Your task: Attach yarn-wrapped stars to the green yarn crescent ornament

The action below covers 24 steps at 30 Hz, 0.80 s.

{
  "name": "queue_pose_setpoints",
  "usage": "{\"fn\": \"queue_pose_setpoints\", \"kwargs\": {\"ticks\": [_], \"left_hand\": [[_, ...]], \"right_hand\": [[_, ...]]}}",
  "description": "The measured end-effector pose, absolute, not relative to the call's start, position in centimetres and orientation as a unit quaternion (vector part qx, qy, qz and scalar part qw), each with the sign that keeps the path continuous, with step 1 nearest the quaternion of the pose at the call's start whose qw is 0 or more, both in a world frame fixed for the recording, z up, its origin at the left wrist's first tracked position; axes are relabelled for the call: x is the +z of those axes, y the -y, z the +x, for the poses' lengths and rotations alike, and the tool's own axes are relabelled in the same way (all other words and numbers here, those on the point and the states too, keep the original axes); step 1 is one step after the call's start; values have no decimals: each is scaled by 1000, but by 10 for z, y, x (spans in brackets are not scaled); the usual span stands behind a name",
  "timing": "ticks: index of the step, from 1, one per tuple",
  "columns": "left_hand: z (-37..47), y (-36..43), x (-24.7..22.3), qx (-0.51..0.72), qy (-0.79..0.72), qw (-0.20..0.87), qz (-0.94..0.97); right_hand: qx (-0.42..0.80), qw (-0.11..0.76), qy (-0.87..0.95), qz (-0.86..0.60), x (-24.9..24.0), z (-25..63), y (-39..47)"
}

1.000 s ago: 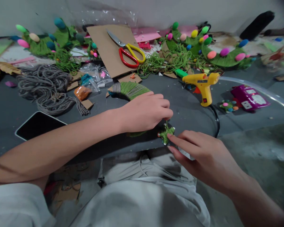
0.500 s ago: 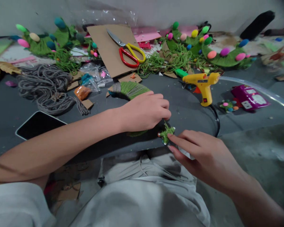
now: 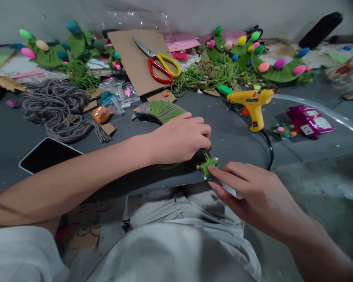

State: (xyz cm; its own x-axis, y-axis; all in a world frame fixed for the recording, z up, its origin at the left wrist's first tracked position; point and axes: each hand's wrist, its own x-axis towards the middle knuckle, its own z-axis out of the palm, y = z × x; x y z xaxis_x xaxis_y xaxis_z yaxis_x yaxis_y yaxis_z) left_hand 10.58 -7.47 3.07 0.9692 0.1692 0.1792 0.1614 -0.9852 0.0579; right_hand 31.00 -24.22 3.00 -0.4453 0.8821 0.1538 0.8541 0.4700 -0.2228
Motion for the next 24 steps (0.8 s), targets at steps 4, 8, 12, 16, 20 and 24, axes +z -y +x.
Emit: {"fn": "queue_pose_setpoints", "kwargs": {"ticks": [4,8,12,16,20,24], "left_hand": [[106,76,29,97,-85,15,992],[107,78,28,98,-88,7,991],[108,78,27,100,-87,1,991],[108,78,25,104,-86,-4,991],[108,79,24,104,-83,-12,991],[108,79,25,97,-84,-15,992]], "right_hand": [[74,123,845,-515,31,310,243],[80,125,844,-516,30,310,244],[95,128,841,-516,29,311,245],[106,130,839,-518,27,311,247],[105,128,840,-517,27,311,247],[94,125,840,-520,28,310,247]]}}
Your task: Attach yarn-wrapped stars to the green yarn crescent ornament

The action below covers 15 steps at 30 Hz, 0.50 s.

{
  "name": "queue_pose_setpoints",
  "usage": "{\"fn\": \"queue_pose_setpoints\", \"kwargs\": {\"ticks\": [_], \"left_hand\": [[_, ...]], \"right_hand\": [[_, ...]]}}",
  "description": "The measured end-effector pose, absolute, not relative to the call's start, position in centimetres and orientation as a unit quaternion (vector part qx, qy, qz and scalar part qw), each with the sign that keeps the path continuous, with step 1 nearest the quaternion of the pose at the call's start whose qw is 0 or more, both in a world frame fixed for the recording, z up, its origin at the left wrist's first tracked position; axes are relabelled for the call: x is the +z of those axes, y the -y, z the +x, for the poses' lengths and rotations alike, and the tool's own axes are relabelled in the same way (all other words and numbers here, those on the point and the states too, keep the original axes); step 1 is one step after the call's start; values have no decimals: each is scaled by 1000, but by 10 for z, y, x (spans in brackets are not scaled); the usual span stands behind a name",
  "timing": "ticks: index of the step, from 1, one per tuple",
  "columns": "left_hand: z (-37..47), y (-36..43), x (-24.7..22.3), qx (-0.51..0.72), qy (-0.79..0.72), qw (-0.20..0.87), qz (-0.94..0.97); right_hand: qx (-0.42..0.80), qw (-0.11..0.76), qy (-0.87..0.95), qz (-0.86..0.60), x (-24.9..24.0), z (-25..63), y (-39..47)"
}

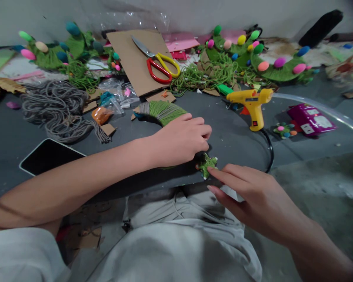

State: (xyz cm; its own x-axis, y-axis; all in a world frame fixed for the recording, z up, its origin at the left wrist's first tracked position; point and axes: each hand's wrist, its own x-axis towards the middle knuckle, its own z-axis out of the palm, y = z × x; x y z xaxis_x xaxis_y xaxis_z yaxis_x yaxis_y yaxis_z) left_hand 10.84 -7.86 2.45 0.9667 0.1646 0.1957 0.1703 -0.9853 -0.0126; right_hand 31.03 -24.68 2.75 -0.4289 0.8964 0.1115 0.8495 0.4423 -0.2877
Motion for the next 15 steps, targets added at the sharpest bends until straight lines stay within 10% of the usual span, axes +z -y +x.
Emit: {"fn": "queue_pose_setpoints", "kwargs": {"ticks": [15], "left_hand": [[101,78,43,-151,92,-64,-982]], "right_hand": [[139,185,824,-517,32,313,244]]}}
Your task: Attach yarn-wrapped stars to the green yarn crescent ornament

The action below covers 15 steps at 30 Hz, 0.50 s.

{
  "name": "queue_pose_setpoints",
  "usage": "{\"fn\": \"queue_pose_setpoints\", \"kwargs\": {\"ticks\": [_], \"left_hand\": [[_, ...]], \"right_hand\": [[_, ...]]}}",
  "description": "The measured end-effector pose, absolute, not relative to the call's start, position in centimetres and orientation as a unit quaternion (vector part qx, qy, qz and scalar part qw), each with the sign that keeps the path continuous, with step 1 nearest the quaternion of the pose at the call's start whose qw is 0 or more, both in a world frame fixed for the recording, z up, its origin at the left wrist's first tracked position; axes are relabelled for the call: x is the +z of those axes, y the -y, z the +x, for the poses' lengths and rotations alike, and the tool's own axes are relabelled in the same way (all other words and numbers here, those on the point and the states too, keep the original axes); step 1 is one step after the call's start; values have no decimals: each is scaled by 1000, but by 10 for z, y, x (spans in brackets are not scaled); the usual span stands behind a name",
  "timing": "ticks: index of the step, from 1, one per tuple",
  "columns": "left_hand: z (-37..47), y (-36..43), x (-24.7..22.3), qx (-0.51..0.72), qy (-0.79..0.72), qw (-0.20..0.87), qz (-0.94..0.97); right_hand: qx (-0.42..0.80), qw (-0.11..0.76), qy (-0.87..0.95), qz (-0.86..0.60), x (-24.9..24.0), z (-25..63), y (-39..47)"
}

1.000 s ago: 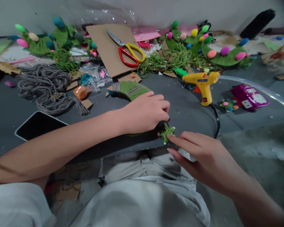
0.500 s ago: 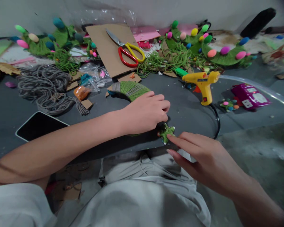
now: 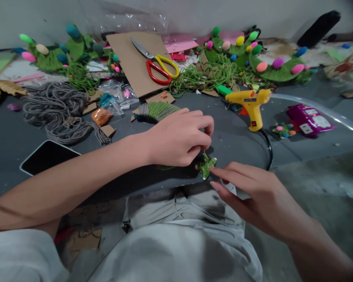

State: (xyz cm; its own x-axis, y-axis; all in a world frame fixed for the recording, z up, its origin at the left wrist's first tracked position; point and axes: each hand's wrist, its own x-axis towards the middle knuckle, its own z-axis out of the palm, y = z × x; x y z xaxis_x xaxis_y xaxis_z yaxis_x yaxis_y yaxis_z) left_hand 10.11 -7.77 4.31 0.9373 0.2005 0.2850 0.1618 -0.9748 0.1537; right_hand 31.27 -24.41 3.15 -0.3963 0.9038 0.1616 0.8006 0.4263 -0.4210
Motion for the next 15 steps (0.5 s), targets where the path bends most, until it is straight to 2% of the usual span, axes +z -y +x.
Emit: {"fn": "queue_pose_setpoints", "kwargs": {"ticks": [4,11,15], "left_hand": [[100,75,41,143,-79,35,986],[102,81,45,128,-92,128,979],[103,86,46,91,-112,105,984]], "right_hand": [[142,190,826,-512,29,313,243],[124,170,829,-518,25,314,243],[132,178,827,-517,26,315,244]]}}
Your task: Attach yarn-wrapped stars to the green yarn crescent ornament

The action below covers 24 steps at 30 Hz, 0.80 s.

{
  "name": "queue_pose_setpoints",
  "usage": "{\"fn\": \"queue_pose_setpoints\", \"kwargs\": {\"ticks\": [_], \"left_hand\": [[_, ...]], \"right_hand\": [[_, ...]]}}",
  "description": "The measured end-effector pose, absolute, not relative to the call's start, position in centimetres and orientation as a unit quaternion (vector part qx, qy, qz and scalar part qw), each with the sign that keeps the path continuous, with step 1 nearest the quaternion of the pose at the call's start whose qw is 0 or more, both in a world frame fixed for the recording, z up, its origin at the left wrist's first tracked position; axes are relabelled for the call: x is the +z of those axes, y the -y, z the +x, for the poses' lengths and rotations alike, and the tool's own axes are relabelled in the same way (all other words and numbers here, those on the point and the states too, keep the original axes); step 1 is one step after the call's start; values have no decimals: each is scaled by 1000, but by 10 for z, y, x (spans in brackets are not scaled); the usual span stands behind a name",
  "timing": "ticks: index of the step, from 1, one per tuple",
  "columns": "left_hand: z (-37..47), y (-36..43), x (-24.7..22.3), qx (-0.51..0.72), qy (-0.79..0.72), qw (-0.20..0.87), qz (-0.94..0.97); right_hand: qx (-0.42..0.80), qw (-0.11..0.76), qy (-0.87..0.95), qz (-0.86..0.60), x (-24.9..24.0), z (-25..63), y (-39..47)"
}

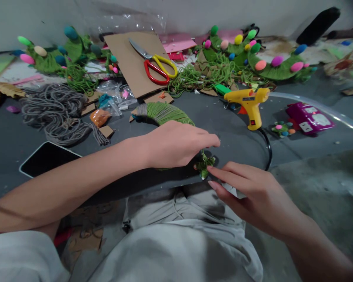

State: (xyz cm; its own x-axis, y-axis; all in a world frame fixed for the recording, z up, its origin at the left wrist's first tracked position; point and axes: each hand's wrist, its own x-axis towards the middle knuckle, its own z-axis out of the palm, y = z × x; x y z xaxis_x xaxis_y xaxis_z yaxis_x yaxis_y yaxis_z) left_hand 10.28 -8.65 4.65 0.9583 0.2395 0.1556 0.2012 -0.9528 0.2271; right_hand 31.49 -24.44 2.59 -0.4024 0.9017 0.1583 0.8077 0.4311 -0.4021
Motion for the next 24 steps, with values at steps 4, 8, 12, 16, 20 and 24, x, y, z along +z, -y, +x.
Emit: {"fn": "queue_pose_setpoints", "kwargs": {"ticks": [4,8,12,16,20,24], "left_hand": [[101,89,48,89,-107,55,989],[100,89,51,103,-106,32,989],[102,88,50,91,-90,28,991],[103,87,46,83,-75,7,994],[105,87,43,70,-75,1,995],[106,88,42,64,-78,-4,995]], "right_hand": [[128,178,828,-517,26,315,246],[133,173,827,-518,27,315,246],[139,173,828,-514,28,315,244],[133,172,831,-513,27,314,243],[127,165,833,-513,28,314,243],[121,164,834,-513,27,314,243]]}}
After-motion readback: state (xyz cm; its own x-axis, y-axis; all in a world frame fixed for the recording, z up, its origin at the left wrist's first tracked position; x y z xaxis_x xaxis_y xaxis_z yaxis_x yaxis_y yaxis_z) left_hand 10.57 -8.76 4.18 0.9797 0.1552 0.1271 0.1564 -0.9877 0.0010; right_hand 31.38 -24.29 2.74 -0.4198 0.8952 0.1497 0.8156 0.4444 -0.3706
